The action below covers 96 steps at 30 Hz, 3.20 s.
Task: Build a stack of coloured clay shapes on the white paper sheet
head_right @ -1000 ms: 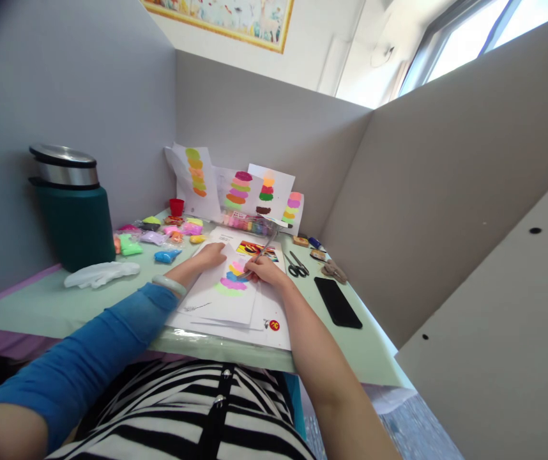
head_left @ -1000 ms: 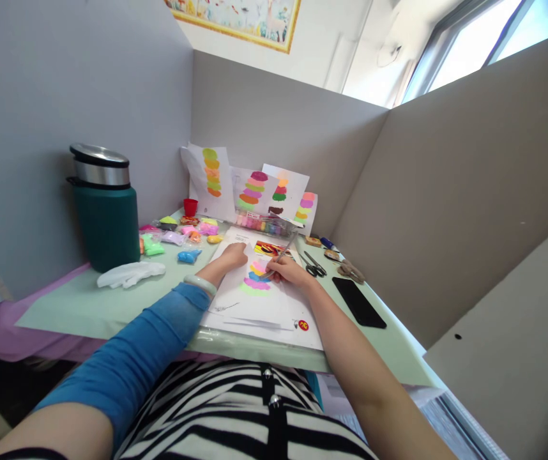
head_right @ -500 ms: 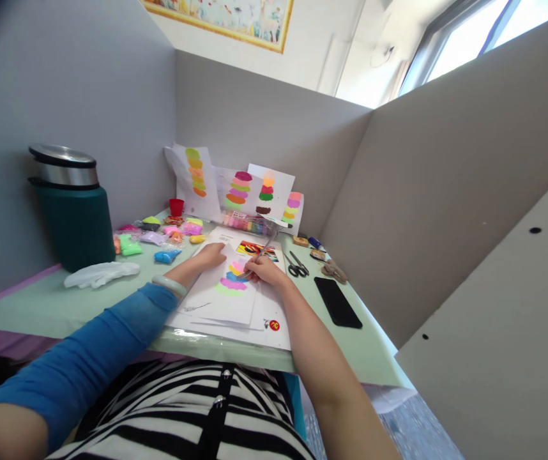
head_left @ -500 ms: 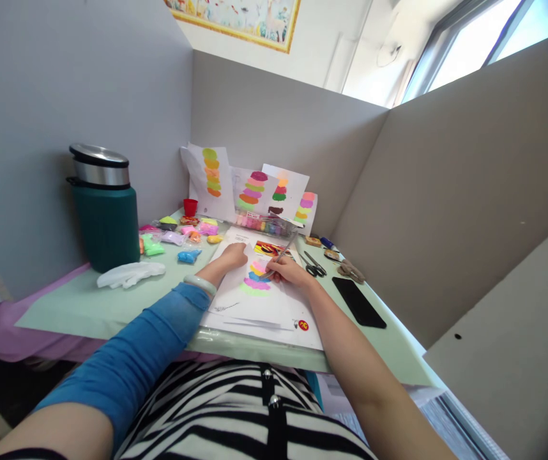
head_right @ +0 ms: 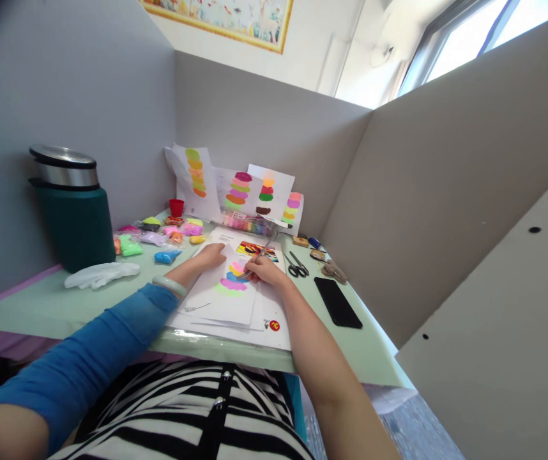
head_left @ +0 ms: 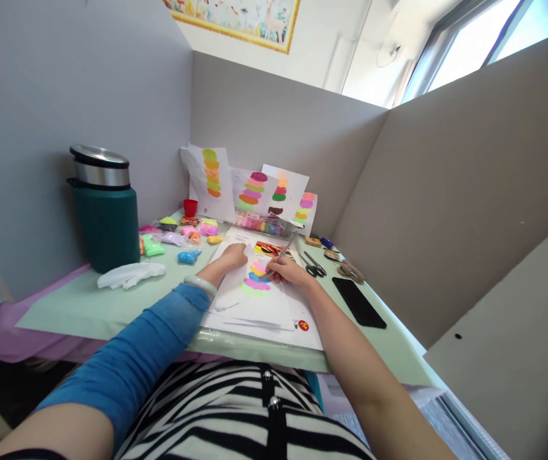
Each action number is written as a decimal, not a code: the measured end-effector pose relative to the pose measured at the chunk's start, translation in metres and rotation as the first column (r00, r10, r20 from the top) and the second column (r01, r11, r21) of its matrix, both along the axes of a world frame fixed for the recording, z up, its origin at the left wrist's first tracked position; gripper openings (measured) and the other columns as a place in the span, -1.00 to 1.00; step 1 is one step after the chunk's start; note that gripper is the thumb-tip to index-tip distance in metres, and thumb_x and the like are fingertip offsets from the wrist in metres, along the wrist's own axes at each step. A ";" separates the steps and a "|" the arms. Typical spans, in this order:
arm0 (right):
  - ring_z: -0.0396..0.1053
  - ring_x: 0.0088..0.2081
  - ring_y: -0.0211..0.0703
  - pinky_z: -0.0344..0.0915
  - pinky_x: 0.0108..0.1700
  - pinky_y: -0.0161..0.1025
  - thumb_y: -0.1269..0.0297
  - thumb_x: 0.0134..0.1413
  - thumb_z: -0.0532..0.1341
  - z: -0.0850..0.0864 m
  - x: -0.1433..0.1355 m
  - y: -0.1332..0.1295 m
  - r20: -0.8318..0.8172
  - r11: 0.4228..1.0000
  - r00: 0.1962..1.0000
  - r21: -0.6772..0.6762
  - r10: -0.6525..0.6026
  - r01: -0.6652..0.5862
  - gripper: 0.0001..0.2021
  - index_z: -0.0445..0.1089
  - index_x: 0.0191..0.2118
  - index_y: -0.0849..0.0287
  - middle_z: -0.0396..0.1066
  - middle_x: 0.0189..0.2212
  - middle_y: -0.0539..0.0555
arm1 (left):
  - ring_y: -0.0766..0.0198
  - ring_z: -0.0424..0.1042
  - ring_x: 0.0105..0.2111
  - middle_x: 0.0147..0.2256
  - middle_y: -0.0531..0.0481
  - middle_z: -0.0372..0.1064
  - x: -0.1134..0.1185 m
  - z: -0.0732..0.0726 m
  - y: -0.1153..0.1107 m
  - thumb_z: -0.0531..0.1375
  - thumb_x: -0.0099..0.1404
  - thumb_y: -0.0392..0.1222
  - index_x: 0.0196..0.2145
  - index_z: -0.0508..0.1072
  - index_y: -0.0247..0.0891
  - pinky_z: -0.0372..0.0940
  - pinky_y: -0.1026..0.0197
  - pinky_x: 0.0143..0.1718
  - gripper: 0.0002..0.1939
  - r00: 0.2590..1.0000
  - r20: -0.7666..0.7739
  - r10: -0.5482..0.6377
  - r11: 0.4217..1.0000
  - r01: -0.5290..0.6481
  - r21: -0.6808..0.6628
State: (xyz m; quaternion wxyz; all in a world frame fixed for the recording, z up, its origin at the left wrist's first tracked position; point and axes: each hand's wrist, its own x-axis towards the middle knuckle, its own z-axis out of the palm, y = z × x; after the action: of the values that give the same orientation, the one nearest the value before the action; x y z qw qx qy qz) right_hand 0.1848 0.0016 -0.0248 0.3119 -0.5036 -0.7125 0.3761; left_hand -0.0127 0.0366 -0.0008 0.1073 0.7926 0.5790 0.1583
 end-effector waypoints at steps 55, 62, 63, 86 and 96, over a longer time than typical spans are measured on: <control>0.26 -0.63 -0.36 0.07 -0.62 -0.43 0.25 0.04 0.14 -0.006 0.005 0.006 0.024 0.999 1.000 0.029 0.019 -0.020 -0.80 0.39 -0.43 0.29 0.39 -0.60 0.06 | 0.11 0.26 0.07 0.08 -0.24 0.27 0.001 0.002 -0.001 0.07 0.20 -0.31 0.08 0.30 -0.40 0.17 0.27 -0.01 -0.54 0.999 -0.051 0.003 1.000 -0.003 -0.013; 0.26 -0.63 -0.37 0.07 -0.62 -0.44 0.26 0.04 0.14 -0.005 0.004 0.005 0.028 0.999 0.999 0.024 0.019 -0.020 -0.81 0.39 -0.42 0.31 0.40 -0.59 0.07 | 0.09 0.26 0.07 0.08 -0.25 0.27 0.001 0.001 0.000 0.07 0.20 -0.31 0.08 0.30 -0.41 0.18 0.25 0.00 -0.53 0.999 -0.032 -0.007 1.000 0.007 -0.004; 0.25 -0.63 -0.37 0.08 -0.62 -0.44 0.26 0.04 0.15 -0.005 0.004 0.005 0.028 1.000 0.999 0.022 0.017 -0.018 -0.81 0.39 -0.42 0.31 0.40 -0.59 0.07 | 0.09 0.26 0.08 0.08 -0.25 0.27 0.001 0.001 0.000 0.07 0.20 -0.31 0.08 0.30 -0.40 0.17 0.25 0.00 -0.54 0.999 -0.033 -0.005 1.000 0.005 -0.005; 0.26 -0.63 -0.36 0.10 -0.61 -0.41 0.27 0.02 0.15 -0.005 0.003 0.005 0.014 1.000 1.000 0.020 0.014 -0.014 -0.81 0.39 -0.43 0.30 0.40 -0.58 0.07 | 0.09 0.25 0.08 0.10 -0.26 0.24 0.001 0.000 -0.002 0.05 0.20 -0.31 0.10 0.28 -0.41 0.17 0.24 0.01 -0.52 0.999 -0.047 -0.025 0.999 0.026 0.026; 0.27 -0.61 -0.35 0.11 -0.58 -0.43 0.26 0.01 0.15 -0.005 0.003 0.005 0.033 0.999 0.999 0.043 0.027 -0.029 -0.80 0.41 -0.44 0.30 0.40 -0.59 0.07 | 0.10 0.27 0.07 0.09 -0.24 0.26 0.001 -0.002 0.000 0.06 0.20 -0.27 0.11 0.27 -0.38 0.19 0.25 -0.02 -0.50 0.998 -0.061 -0.026 0.999 0.028 0.036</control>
State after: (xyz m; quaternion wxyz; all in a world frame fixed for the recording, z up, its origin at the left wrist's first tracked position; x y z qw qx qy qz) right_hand 0.1874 0.0062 -0.0298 0.3057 -0.4927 -0.7325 0.3568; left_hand -0.0118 0.0369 -0.0028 0.0770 0.8066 0.5683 0.1436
